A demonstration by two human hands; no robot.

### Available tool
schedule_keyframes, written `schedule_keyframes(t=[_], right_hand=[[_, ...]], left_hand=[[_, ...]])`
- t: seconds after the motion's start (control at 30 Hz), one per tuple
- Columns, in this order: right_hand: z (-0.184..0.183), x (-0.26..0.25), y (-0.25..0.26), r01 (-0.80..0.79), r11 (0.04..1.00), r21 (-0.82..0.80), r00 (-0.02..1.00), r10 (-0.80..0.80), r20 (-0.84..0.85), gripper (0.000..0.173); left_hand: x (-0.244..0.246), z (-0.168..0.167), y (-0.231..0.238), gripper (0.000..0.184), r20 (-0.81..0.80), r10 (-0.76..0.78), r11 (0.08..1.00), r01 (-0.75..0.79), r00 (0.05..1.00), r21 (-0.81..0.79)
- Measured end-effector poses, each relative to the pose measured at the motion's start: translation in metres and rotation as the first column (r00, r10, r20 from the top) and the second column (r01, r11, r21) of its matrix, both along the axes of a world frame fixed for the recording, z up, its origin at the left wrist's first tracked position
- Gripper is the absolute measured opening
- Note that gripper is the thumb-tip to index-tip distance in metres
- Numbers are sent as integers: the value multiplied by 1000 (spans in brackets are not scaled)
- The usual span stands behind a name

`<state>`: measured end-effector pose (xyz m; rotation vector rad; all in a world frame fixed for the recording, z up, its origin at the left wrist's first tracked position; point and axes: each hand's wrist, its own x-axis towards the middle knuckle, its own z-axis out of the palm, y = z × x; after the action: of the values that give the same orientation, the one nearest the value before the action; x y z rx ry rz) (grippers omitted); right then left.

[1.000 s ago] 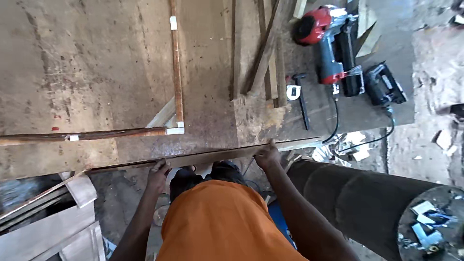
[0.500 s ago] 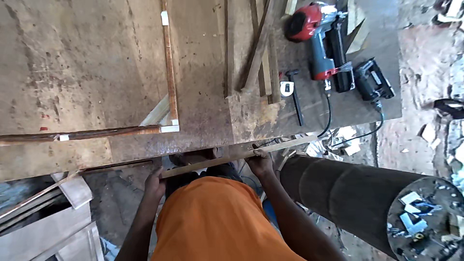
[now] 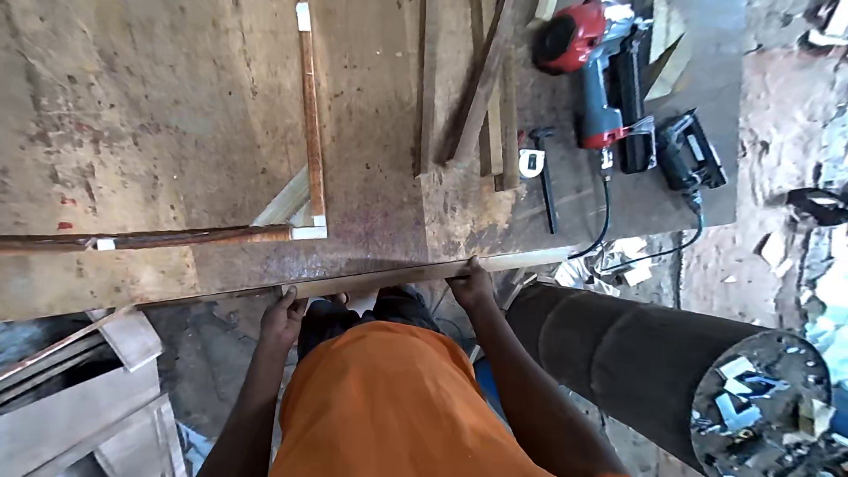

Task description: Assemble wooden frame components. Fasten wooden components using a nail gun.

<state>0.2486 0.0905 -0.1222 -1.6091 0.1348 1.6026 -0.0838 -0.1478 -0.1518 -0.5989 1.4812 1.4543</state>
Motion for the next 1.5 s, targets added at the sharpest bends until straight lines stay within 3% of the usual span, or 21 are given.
schedule_keyframes(t=[0.27,0.47,0.63,0.7,0.83,0.97,1.13,1.23,1.33,1.43,1.5], right_hand=[[11,-10,5,-9,1000,-14,999,10,39,49],[11,-9,8,47,999,-17,998,-46,49,44],[10,-8,12,76,997,-32,997,-76,-11,46],[15,-4,12,55,998,-35,998,-55,-6,45],[21,-12,2,-27,1000,-12,999,27,-22,41],[12,-7,2,-35,999,42,998,38,-59,57],[8,-11,2,-24,999,34,998,26,-60,55],[22,-12,3,1,999,48,998,2,-59,51],[50,-3,7,55,992,116,998,-56,5,48],[96,14,24,41,961,273,998,-51,31,33],[137,24,42,-5,905,426,1000,-4,20,44]], left_hand=[[-6,9,3,42,-37,-64,997,62,997,-43],[-15,-28,-16,45,-34,-75,997,74,997,-19],[-22,-40,-22,45,-44,-104,995,104,994,0],[-13,-31,-18,48,-62,-134,990,137,989,32],[1,25,-15,46,-156,-212,973,223,965,55],[-1,34,2,40,-127,-217,973,226,968,56],[-6,38,26,29,-87,-120,993,119,989,-11],[-5,37,8,42,-104,-251,968,249,962,-31],[-9,39,-1,45,-130,-467,883,454,875,-119],[-2,47,6,35,-179,-632,774,622,754,-116],[10,52,18,35,-270,-705,692,719,656,-60]])
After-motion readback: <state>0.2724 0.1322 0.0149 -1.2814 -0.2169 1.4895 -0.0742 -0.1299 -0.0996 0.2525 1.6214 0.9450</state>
